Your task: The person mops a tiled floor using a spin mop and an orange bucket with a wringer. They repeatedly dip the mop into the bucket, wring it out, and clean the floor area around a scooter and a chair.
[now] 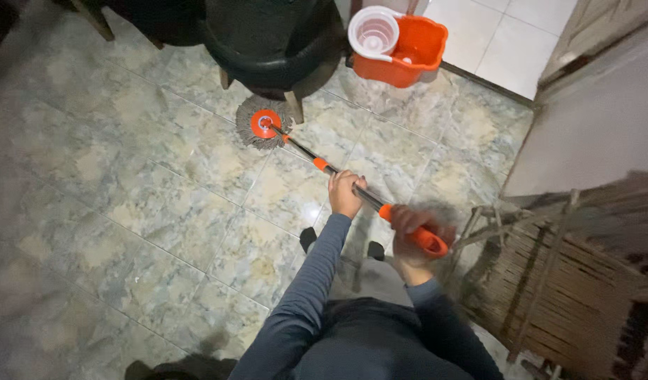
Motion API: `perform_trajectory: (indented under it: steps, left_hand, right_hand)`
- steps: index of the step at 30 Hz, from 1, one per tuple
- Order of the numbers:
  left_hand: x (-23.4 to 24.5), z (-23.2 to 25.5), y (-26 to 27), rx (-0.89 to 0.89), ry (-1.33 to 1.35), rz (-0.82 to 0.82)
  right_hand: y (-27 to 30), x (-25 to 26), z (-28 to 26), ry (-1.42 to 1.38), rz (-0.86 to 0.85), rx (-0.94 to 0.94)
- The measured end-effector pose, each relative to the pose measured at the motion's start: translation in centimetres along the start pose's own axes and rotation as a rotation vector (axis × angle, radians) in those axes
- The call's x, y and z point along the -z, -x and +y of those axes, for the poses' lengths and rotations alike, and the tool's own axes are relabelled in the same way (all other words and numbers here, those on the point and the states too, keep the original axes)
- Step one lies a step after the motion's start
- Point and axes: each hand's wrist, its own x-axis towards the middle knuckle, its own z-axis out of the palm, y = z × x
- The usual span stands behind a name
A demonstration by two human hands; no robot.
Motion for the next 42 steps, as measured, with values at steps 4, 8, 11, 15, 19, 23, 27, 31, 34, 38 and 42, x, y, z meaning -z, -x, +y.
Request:
perform_trajectory:
  steps: [4,8,11,15,19,23,27,31,34,38,42]
  left_hand:
    - [-3.0,4.1,1.7,0.02,-0.154,-0.299]
    - [-5.3,8.2,1.3,-0.103,-0.068,-0.543]
    - [-6.6,10.2,1.3,-0.24,0.128,-0.622]
    - [-9.1,9.4,0.7,-0.328,0.302,-0.748]
    - [-12.2,9.2,2.0,-0.334,0.171,-0.844]
    - [-15.2,10.0,3.8,-0.34,0.096,-0.835]
    - [-17.7,9.6,4.7,-0.323,0.078,-0.811]
    - [-19.9,8.5,5.7,-0.308,0.09,-0.814]
    - [-21.9,7.3,5.1,-0.332,0.042,-0.862]
    - [-23.7,5.1,4.9,-0.305,0.06,-0.866]
    - [-23.8,2.5,4.8,-0.307,0.047,-0.846]
  right_hand:
    - [-1.1,6.1,-3.9,-0.017,-0.039,0.014]
    - [-1.7,11.8,-8.5,-0.206,-0.07,0.022]
    - [-2.4,15.6,-11.0,-0.214,-0.042,0.046]
    - [-3.0,18.9,-13.7,-0.196,-0.056,0.11]
    - [-2.5,22.3,-15.4,-0.225,0.031,0.222]
    - [-3.2,25.6,-15.5,-0.173,0.091,0.306]
    - [-2.6,26.6,-14.3,-0.189,0.32,0.253]
    - [-3.2,27.6,-13.4,0.127,0.506,0.284]
    - [-4.4,29.3,-12.2,0.142,0.556,0.267]
    - [-6.0,31.1,-10.5,-0.141,0.456,0.267]
    - [-5.7,29.8,-8.8,-0.058,0.556,0.211]
